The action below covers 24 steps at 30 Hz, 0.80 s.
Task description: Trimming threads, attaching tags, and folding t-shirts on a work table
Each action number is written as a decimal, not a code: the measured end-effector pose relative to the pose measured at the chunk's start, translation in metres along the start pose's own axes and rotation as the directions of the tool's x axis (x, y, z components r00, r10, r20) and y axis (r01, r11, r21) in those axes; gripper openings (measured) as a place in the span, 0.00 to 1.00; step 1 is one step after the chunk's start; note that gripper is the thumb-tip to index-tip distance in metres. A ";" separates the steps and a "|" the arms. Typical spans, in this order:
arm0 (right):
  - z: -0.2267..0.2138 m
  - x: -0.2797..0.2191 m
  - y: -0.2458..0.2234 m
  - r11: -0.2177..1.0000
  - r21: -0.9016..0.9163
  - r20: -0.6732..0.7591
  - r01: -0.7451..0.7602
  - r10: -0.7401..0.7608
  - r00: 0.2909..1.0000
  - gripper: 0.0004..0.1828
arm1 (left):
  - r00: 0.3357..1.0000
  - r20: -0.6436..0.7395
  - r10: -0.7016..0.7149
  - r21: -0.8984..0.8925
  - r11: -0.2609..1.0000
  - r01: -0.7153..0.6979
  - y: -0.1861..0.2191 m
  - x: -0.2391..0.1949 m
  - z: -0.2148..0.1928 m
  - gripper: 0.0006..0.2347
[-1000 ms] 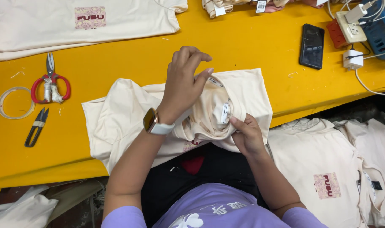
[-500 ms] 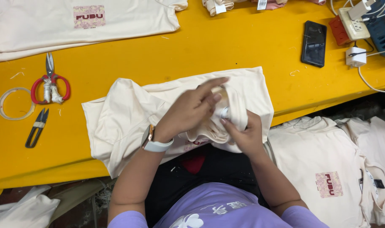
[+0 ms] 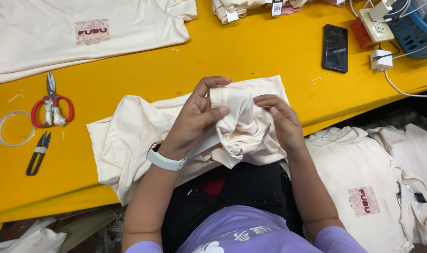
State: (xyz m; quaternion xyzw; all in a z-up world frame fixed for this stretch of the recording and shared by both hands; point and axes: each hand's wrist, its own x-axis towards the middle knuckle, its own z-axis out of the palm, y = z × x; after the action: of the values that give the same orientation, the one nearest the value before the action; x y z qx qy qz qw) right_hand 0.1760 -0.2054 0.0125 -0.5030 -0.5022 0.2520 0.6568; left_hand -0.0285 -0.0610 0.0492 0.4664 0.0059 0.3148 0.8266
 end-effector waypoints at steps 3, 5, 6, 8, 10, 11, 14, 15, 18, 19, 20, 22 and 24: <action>-0.022 -0.009 0.028 0.977 0.027 0.265 -0.212 0.198 0.944 0.20 | 1.000 0.010 0.023 0.115 0.993 -0.024 0.016 -0.002 -0.001 0.21; -0.032 -0.012 0.017 0.963 -0.031 0.404 -0.266 0.255 0.878 0.22 | 0.997 0.004 0.074 0.247 0.966 -0.073 0.027 -0.002 -0.002 0.19; -0.032 -0.010 -0.001 0.975 -0.155 0.333 -0.157 0.201 0.921 0.13 | 0.986 -0.027 0.167 0.378 0.914 -0.145 0.028 -0.002 -0.004 0.16; -0.040 -0.012 -0.027 0.959 -0.278 0.273 -0.052 0.131 0.953 0.06 | 0.964 -0.049 0.263 0.509 0.837 -0.202 0.029 -0.003 -0.007 0.14; -0.054 -0.019 -0.042 0.930 -0.352 0.121 0.105 -0.066 0.990 0.15 | 0.965 -0.116 0.234 0.465 0.872 -0.155 0.027 -0.004 -0.007 0.13; -0.058 -0.024 -0.048 0.932 -0.346 0.122 0.105 -0.067 0.990 0.15 | 0.965 -0.119 0.235 0.470 0.869 -0.153 0.027 -0.005 -0.007 0.13; -0.067 -0.038 -0.066 0.971 -0.223 0.131 0.086 -0.058 0.990 0.20 | 0.963 -0.203 0.179 0.392 0.916 -0.088 0.020 -0.003 -0.008 0.13; -0.067 -0.041 -0.072 0.975 -0.217 0.170 0.051 -0.014 0.985 0.19 | 0.967 -0.203 0.153 0.368 0.927 -0.069 0.015 -0.002 -0.009 0.13; -0.070 -0.053 -0.089 0.936 -0.344 0.217 -0.081 0.162 0.963 0.15 | 0.969 -0.238 0.074 0.288 0.958 -0.002 0.023 -0.001 0.011 0.12; -0.071 -0.057 -0.095 0.867 -0.469 0.210 -0.168 0.294 0.932 0.19 | 0.962 -0.272 0.021 0.230 0.972 0.044 0.030 -0.002 0.021 0.11; -0.078 -0.054 -0.092 0.868 -0.466 0.208 -0.168 0.293 0.933 0.19 | 0.962 -0.271 0.019 0.233 0.971 0.046 0.029 -0.001 0.023 0.11; -0.093 -0.049 -0.087 0.482 -0.874 0.276 -0.055 0.586 0.762 0.13 | 0.968 -0.251 -0.028 0.193 0.978 0.079 0.027 0.001 0.028 0.10; -0.113 -0.047 -0.079 0.521 -0.853 0.313 -0.018 0.538 0.783 0.11 | 0.971 -0.239 -0.028 0.179 0.981 0.073 0.026 0.005 0.029 0.10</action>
State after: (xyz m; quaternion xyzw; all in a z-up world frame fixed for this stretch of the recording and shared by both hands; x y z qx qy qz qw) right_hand 0.2481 -0.3194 0.0667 -0.7298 -0.6313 0.2303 0.1261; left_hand -0.0291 -0.0709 0.0875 0.5007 0.1451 0.3447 0.7807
